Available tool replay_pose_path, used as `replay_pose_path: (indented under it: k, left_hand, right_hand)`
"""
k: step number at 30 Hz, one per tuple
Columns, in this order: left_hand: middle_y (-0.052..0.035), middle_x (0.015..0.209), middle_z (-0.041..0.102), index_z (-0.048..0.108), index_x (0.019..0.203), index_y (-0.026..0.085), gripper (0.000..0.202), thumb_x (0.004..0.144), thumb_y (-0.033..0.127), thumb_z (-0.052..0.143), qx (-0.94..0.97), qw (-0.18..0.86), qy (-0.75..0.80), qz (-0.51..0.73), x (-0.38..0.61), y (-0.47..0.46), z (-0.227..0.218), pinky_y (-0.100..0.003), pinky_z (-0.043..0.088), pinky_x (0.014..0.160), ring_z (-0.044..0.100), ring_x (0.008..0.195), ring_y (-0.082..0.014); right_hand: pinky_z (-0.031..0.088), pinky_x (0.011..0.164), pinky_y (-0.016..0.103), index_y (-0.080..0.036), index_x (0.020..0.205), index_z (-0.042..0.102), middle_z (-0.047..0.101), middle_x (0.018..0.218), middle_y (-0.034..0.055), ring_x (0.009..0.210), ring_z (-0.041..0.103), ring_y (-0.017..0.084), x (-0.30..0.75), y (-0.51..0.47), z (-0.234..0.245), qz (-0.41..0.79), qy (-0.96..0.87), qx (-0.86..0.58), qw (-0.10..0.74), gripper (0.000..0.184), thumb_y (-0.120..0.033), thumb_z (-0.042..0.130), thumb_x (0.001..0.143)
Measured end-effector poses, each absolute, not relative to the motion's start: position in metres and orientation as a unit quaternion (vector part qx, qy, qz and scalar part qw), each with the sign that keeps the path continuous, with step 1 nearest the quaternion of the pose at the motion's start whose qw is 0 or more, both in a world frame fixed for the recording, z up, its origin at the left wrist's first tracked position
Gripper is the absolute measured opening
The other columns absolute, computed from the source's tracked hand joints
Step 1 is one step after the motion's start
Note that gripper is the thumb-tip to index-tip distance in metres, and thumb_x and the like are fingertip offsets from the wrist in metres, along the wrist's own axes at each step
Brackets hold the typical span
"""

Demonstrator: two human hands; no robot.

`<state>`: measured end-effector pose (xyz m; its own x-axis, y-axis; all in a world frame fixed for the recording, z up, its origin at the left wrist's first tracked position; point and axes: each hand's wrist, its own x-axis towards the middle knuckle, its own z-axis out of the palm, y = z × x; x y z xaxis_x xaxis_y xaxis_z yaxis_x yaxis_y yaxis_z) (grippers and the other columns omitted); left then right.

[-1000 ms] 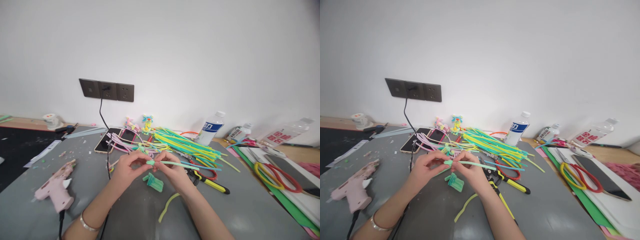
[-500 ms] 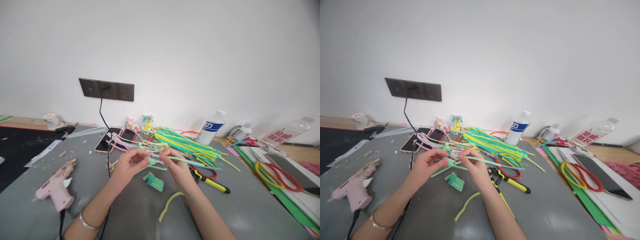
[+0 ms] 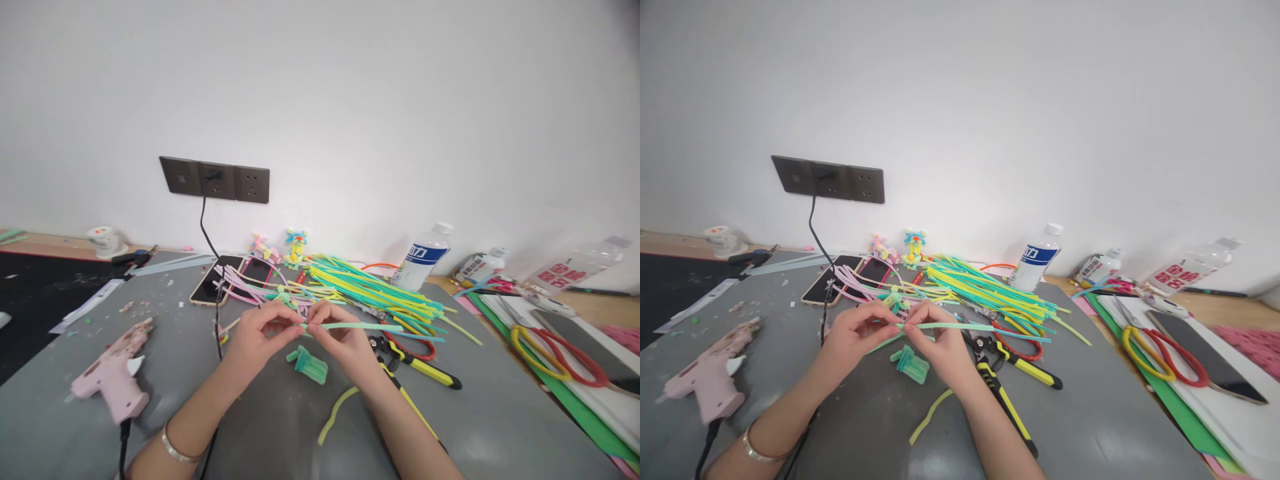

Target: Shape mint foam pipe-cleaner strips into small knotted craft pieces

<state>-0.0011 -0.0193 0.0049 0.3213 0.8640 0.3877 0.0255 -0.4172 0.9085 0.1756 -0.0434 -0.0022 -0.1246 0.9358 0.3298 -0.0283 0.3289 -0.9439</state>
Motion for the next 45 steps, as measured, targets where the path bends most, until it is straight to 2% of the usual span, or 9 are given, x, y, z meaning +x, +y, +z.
replay_pose_path:
  k: [3, 7, 14, 20, 27, 38, 45]
  left_hand:
    - [-0.0024, 0.071, 0.069, 0.073, 0.075, 0.019, 0.009, 0.077, 0.027, 0.074, 0.685, 0.449, 0.325, 0.474, -0.001, -0.019, 0.006, -0.024, 0.056, 0.060, 0.066, 0.065, -0.0150]
    - [-0.0012, 0.065, 0.068, 0.072, 0.071, 0.018, 0.014, 0.075, 0.031, 0.076, 0.634, 0.520, 0.332, 0.466, -0.002, -0.018, 0.005, -0.024, 0.056, 0.057, 0.066, 0.059, -0.0146]
    - [0.0003, 0.063, 0.068, 0.076, 0.074, 0.018, 0.010, 0.071, 0.027, 0.080, 0.570, 0.590, 0.322, 0.473, -0.003, -0.014, 0.002, -0.021, 0.055, 0.056, 0.065, 0.056, -0.0118]
    - [0.0002, 0.070, 0.070, 0.076, 0.077, 0.019, 0.009, 0.072, 0.025, 0.081, 0.557, 0.603, 0.308, 0.481, -0.004, -0.015, -0.003, -0.019, 0.057, 0.060, 0.068, 0.062, -0.0114]
    - [0.0013, 0.069, 0.070, 0.073, 0.077, 0.019, 0.010, 0.076, 0.028, 0.078, 0.545, 0.620, 0.300, 0.478, -0.004, -0.016, 0.000, -0.019, 0.057, 0.062, 0.067, 0.062, -0.0107]
    - [0.0005, 0.065, 0.069, 0.077, 0.076, 0.018, 0.016, 0.072, 0.032, 0.082, 0.513, 0.639, 0.322, 0.475, -0.004, -0.016, 0.000, -0.018, 0.054, 0.056, 0.064, 0.056, -0.0095]
    - [0.0005, 0.067, 0.069, 0.078, 0.083, 0.019, 0.016, 0.071, 0.028, 0.083, 0.517, 0.630, 0.321, 0.483, -0.003, -0.017, 0.002, -0.019, 0.056, 0.059, 0.065, 0.061, -0.0104]
  right_hand:
    - [0.045, 0.073, 0.033, -0.021, 0.072, 0.063, 0.060, 0.081, 0.0036, 0.079, 0.057, 0.020, 0.176, -0.043, -0.003, 0.414, -0.619, -0.382, 0.547, 0.021, -0.036, 0.071, 0.084]
    - [0.047, 0.074, 0.034, -0.022, 0.078, 0.067, 0.063, 0.081, 0.0043, 0.081, 0.059, 0.021, 0.179, -0.043, -0.001, 0.381, -0.643, -0.375, 0.547, 0.015, -0.034, 0.070, 0.085]
    - [0.047, 0.072, 0.031, -0.022, 0.082, 0.065, 0.065, 0.081, 0.0036, 0.078, 0.061, 0.020, 0.183, -0.047, 0.005, 0.347, -0.677, -0.366, 0.535, 0.007, -0.025, 0.066, 0.088]
    - [0.047, 0.076, 0.032, -0.022, 0.083, 0.062, 0.064, 0.086, 0.0044, 0.083, 0.062, 0.020, 0.182, -0.049, 0.005, 0.358, -0.682, -0.352, 0.531, 0.007, -0.023, 0.064, 0.090]
    - [0.049, 0.078, 0.034, -0.023, 0.085, 0.065, 0.066, 0.086, 0.0048, 0.085, 0.063, 0.020, 0.185, -0.049, 0.006, 0.335, -0.708, -0.330, 0.527, 0.006, -0.019, 0.066, 0.089]
    - [0.049, 0.074, 0.031, -0.021, 0.086, 0.066, 0.069, 0.085, 0.0036, 0.080, 0.064, 0.018, 0.188, -0.049, 0.006, 0.278, -0.750, -0.299, 0.520, 0.016, -0.007, 0.072, 0.082]
    - [0.049, 0.076, 0.032, -0.021, 0.086, 0.064, 0.069, 0.085, 0.0043, 0.080, 0.065, 0.018, 0.188, -0.050, 0.006, 0.256, -0.755, -0.307, 0.520, 0.013, -0.008, 0.069, 0.084]
